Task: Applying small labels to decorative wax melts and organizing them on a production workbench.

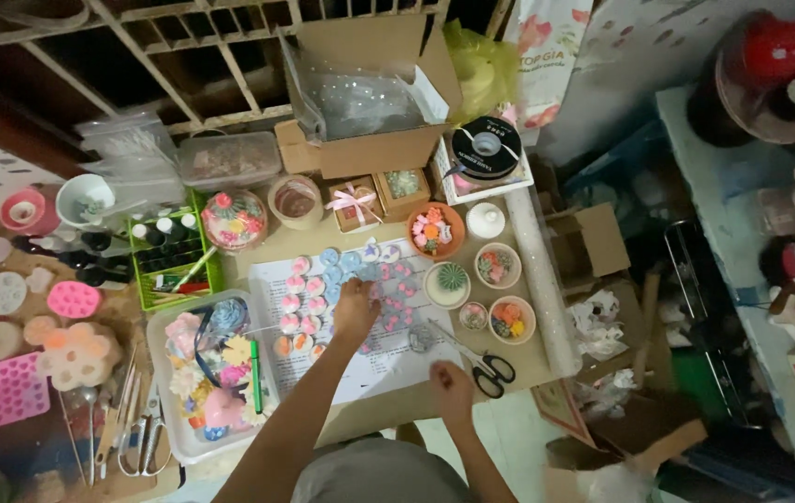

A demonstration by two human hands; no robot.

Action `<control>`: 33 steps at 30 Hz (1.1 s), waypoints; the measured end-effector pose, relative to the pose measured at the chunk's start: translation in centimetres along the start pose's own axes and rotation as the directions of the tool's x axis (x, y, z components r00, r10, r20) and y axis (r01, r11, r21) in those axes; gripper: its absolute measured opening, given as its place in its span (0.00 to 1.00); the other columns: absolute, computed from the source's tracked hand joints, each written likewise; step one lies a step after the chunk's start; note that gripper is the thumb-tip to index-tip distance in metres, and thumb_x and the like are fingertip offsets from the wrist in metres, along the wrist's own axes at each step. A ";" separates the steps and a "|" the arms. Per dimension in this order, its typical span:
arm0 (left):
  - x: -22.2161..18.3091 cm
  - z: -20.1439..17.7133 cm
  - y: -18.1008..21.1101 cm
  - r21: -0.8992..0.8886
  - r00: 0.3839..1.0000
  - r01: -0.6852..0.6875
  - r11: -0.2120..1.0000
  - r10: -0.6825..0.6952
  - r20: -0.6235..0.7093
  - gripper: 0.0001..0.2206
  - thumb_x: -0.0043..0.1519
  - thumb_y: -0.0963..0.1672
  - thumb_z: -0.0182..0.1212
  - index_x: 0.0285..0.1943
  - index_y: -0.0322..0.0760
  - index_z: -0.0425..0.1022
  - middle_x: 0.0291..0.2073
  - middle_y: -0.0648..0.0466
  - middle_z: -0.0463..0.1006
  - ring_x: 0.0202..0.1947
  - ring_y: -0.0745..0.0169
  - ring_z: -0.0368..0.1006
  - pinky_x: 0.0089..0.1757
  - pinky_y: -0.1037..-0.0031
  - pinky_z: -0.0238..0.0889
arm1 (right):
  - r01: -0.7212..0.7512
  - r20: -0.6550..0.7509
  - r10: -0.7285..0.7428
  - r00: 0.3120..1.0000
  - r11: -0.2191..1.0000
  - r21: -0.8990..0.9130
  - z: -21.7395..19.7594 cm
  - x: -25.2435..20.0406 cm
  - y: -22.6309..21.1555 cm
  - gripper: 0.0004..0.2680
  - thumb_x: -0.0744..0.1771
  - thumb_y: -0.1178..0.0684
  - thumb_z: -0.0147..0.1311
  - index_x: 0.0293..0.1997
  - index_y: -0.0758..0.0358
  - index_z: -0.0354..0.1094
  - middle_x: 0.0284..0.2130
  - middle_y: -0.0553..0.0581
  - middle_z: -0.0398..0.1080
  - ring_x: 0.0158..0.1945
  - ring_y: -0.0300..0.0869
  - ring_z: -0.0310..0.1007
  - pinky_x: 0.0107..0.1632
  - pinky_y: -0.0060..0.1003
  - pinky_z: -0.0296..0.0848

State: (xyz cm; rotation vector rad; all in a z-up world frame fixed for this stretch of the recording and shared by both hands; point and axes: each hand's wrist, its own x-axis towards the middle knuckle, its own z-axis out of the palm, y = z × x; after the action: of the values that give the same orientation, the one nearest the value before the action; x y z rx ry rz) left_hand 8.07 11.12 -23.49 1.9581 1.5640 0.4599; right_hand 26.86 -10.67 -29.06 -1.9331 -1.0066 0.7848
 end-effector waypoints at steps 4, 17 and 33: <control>-4.0 -2.5 0.6 -0.104 0.993 0.026 0.994 -0.037 -0.109 0.19 0.56 0.43 0.65 0.57 0.38 0.76 0.55 0.44 0.72 0.54 0.41 0.70 0.48 0.56 0.70 | 0.089 -0.059 -0.100 0.993 0.983 -0.160 2.0 3.2 -4.3 0.06 0.63 0.58 0.62 0.41 0.62 0.76 0.31 0.56 0.74 0.34 0.45 0.73 0.38 0.40 0.72; -12.7 -9.7 0.3 -0.260 0.976 0.084 0.962 -0.132 -0.173 0.13 0.56 0.39 0.64 0.50 0.36 0.79 0.43 0.51 0.77 0.36 0.56 0.74 0.40 0.66 0.71 | 0.058 0.039 -0.046 0.998 0.902 -0.428 3.7 4.8 -9.3 0.08 0.62 0.53 0.62 0.43 0.54 0.77 0.41 0.57 0.71 0.44 0.52 0.73 0.45 0.48 0.72; -12.8 -12.4 8.1 -0.708 0.852 0.474 0.523 -0.069 0.519 0.13 0.62 0.47 0.64 0.51 0.37 0.78 0.39 0.51 0.82 0.37 0.64 0.81 0.35 0.73 0.77 | -0.289 0.190 0.240 0.952 0.908 0.302 -5.8 -1.6 -18.3 0.07 0.62 0.57 0.66 0.41 0.66 0.78 0.29 0.51 0.77 0.27 0.34 0.68 0.29 0.31 0.64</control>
State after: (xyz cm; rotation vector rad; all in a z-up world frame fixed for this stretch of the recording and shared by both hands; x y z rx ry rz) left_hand 3.62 0.47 -7.65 0.9415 1.0305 0.4562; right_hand 24.04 -7.54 -10.24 -1.7572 -0.6507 1.1886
